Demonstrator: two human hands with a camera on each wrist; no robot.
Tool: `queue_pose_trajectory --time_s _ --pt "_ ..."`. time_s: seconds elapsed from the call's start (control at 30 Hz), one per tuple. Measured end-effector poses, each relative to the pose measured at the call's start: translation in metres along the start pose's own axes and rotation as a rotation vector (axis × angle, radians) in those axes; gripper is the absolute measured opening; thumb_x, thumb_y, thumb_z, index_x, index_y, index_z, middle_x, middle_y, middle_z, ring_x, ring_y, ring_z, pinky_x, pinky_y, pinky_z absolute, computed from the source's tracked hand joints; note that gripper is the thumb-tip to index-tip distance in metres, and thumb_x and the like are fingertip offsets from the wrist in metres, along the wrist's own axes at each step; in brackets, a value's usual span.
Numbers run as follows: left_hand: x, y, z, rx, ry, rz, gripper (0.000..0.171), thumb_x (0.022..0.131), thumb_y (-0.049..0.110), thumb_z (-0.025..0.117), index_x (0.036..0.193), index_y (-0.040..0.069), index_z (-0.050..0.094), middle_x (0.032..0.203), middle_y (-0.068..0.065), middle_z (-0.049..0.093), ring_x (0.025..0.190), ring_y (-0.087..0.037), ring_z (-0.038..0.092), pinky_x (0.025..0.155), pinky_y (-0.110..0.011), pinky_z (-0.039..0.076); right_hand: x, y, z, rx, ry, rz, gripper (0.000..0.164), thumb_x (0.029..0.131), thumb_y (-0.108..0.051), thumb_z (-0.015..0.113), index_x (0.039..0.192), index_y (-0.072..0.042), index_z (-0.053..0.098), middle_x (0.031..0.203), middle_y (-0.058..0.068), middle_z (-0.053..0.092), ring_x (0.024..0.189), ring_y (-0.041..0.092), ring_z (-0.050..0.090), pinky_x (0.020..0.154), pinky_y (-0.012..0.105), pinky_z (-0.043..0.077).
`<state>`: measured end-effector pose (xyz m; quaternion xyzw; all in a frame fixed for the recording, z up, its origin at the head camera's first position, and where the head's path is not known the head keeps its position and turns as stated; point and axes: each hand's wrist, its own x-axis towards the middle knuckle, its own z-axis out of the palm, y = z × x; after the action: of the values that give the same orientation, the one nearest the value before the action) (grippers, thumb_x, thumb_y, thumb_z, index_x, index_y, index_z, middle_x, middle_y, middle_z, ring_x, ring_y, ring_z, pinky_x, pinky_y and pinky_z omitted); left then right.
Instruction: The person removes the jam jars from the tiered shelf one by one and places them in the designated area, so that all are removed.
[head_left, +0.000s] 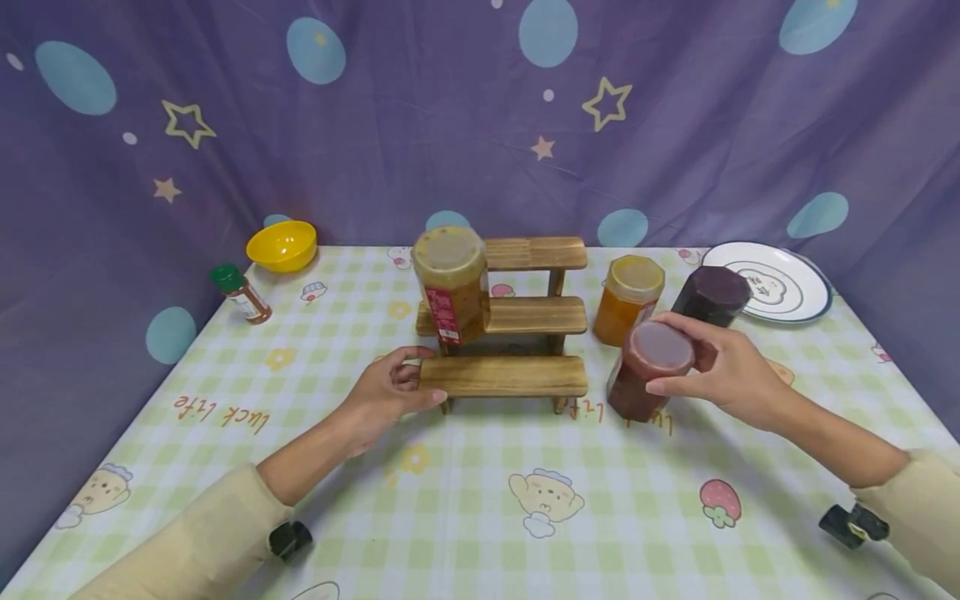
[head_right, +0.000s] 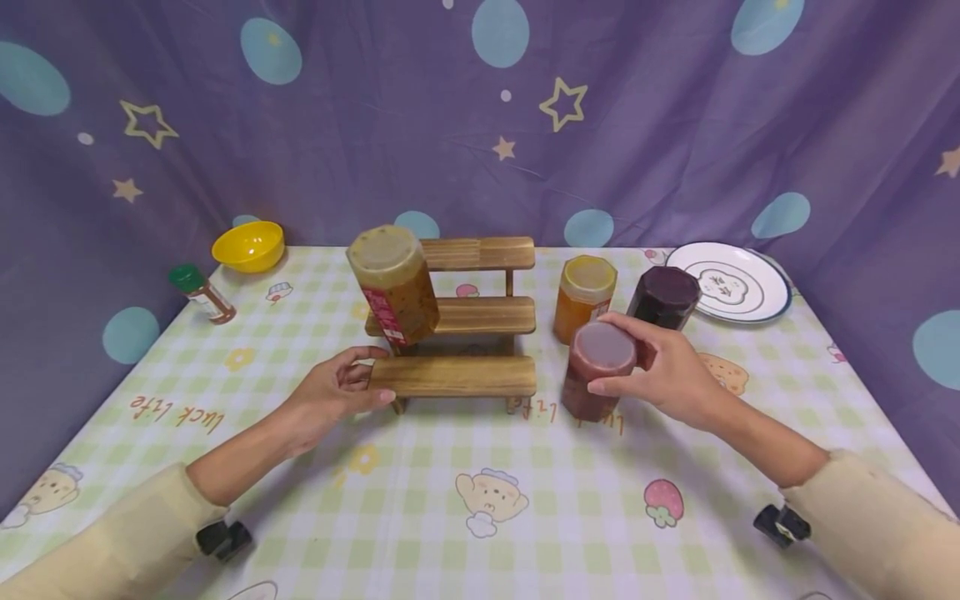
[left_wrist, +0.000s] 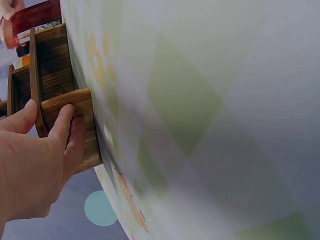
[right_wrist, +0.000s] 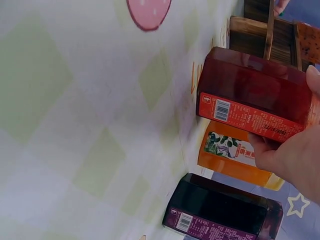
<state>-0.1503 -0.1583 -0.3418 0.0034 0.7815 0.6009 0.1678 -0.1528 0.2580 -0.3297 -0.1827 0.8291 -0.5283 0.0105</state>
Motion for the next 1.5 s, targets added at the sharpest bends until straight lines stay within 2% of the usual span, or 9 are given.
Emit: queue_pose_trajectory --time_s 0.33,0.6,0.77,0.87,0.97,1.1,1.2,1.37,1.5 --pt "0.0 0.0 0.0 -0.016 -0.005 0.01 0.058 0.083 0.008 0.076 0.133 0.009 0.047 0.092 -0.004 0.046 0.077 -0.016 0.039 0.069 -0.029 0.042 -0.002 0.001 0.002 -0.008 0.0 -0.035 0.076 0.072 -0.002 0.083 0.139 -0.002 0.046 0.124 0.006 0.058 0.105 0.005 0.061 0.084 0.016 0.048" --pt "0.0 -0.001 0.001 -0.02 -0.004 0.013 0.058 0.083 0.008 0.076 0.133 0.009 0.047 0.098 -0.005 0.05 0.08 -0.016 0.042 0.071 -0.029 0.044 -0.003 -0.003 0.004 -0.096 -0.004 -0.042 0.077 0.074 -0.007 0.083 0.14 -0.003 0.045 0.126 0.017 0.055 0.104 -0.002 0.058 0.085 0.011 0.045" --pt "0.0 -0.002 0.001 -0.016 -0.001 0.01 0.058 0.083 0.009 0.076 0.133 0.009 0.047 0.099 -0.006 0.051 0.081 -0.017 0.042 0.071 -0.029 0.044 -0.003 -0.003 0.003 -0.105 -0.03 -0.046 0.08 0.075 -0.006 0.083 0.142 0.0 0.04 0.129 0.021 0.052 0.107 -0.007 0.053 0.087 0.008 0.043" --pt "0.0 -0.002 0.001 -0.017 -0.003 0.012 0.058 0.083 0.009 0.076 0.133 0.01 0.047 0.097 -0.005 0.049 0.08 -0.017 0.041 0.07 -0.029 0.044 -0.003 -0.002 0.003 -0.097 -0.039 -0.088 0.082 0.073 -0.002 0.082 0.143 0.001 0.038 0.132 0.019 0.049 0.111 -0.006 0.05 0.089 0.008 0.041" --pt "0.0 -0.002 0.0 -0.018 -0.008 0.016 0.058 0.083 0.009 0.076 0.133 0.009 0.047 0.096 -0.005 0.048 0.079 -0.016 0.041 0.07 -0.029 0.043 -0.003 -0.005 0.002 -0.12 -0.013 -0.163 0.086 0.069 0.002 0.084 0.143 -0.001 0.039 0.132 0.013 0.045 0.113 -0.001 0.048 0.092 0.008 0.039" --pt "0.0 -0.001 0.0 -0.024 -0.013 0.024 0.057 0.083 0.008 0.075 0.133 0.009 0.047 0.093 -0.004 0.047 0.077 -0.015 0.04 0.069 -0.028 0.043 -0.001 -0.014 -0.001 -0.153 0.027 -0.281 0.091 0.063 0.009 0.085 0.142 -0.001 0.041 0.132 0.004 0.043 0.119 0.006 0.044 0.096 0.011 0.037" --pt "0.001 -0.001 -0.001 -0.028 -0.015 0.027 0.057 0.083 0.008 0.075 0.133 0.009 0.046 0.095 -0.005 0.049 0.077 -0.015 0.041 0.069 -0.028 0.043 0.003 -0.024 -0.003 -0.163 0.034 -0.342 0.092 0.061 0.013 0.084 0.142 -0.002 0.042 0.133 0.003 0.044 0.122 0.008 0.043 0.099 0.015 0.038" --pt "0.001 -0.001 0.0 -0.022 -0.016 0.018 0.058 0.084 0.008 0.075 0.134 0.009 0.046 0.104 -0.007 0.054 0.079 -0.016 0.044 0.072 -0.029 0.045 0.011 -0.042 -0.004 -0.177 0.025 -0.341 0.086 0.066 0.01 0.082 0.141 -0.009 0.045 0.132 0.003 0.046 0.122 0.012 0.045 0.1 0.016 0.037" --pt "0.0 -0.002 0.0 -0.024 -0.016 0.011 0.058 0.084 0.009 0.075 0.134 0.01 0.046 0.103 -0.007 0.054 0.078 -0.016 0.043 0.072 -0.029 0.045 0.018 -0.056 -0.002 -0.2 -0.007 -0.312 0.082 0.072 0.005 0.081 0.142 -0.016 0.044 0.135 0.002 0.047 0.122 0.009 0.046 0.1 0.015 0.036"
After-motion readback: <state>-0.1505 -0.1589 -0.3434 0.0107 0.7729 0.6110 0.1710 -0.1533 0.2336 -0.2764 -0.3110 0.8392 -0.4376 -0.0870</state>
